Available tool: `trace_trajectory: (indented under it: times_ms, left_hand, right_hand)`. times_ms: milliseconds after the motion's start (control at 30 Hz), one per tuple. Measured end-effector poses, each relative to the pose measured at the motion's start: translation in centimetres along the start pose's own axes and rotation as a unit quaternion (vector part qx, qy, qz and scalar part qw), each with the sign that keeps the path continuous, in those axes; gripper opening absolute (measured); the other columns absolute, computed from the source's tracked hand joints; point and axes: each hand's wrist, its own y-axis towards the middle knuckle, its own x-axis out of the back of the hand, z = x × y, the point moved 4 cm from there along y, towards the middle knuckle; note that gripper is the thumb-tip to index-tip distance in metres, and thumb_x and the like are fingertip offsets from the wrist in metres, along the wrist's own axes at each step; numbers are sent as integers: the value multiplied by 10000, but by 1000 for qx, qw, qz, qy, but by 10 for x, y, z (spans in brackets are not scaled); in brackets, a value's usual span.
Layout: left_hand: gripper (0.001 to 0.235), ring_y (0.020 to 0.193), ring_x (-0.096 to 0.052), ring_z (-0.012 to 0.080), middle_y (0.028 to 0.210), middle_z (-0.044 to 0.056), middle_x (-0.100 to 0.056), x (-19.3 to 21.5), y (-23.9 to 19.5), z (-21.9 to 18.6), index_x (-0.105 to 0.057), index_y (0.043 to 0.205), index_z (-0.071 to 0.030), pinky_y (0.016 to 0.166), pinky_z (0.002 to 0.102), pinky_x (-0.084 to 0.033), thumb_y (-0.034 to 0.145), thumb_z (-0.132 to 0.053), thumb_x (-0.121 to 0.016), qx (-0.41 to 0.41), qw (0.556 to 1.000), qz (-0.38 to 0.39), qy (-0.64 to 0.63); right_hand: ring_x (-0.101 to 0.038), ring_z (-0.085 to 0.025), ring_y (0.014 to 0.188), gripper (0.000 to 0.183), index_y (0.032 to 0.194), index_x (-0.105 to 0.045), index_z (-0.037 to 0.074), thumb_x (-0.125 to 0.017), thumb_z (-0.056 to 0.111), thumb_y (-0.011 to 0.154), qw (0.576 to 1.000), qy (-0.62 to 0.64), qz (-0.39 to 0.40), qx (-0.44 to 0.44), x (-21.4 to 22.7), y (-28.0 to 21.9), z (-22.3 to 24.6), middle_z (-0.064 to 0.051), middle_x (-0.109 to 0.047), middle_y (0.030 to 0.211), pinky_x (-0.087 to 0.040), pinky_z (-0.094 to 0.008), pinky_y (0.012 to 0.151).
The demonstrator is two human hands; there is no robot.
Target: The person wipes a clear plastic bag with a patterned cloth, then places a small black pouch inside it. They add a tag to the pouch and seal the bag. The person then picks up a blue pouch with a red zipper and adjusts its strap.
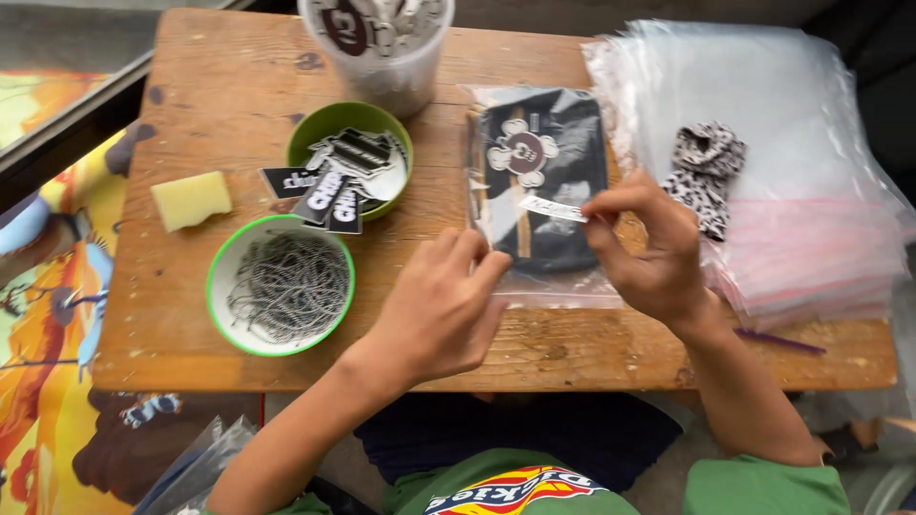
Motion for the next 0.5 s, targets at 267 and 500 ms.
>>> trace_trajectory:
  times_ms: [267, 500]
  left_hand:
    - [352, 825, -512, 294, 878, 89, -477, -88, 16, -4, -549, 911, -87, 694, 388, -392, 611, -169, -715, -116, 992, 26, 46]
    - [135, 647, -450, 244, 826, 135, -514, -60, 46, -15, -514, 846, -16, 510, 351, -387, 756, 74, -559, -133, 988, -48, -60]
  right_hand:
    - [-731, -235, 783, 190, 1011, -765, 101, -747, 31, 835, 981, -135, -4, -140, 64, -116, 3, -55, -757, 833, -561, -363, 720]
    - [-644, -277, 1234, 480, 1346, -536, 19, -641, 186, 908, 956, -34, 228, -182, 32, -149, 34, -144, -641, 1348, -476, -368, 1067]
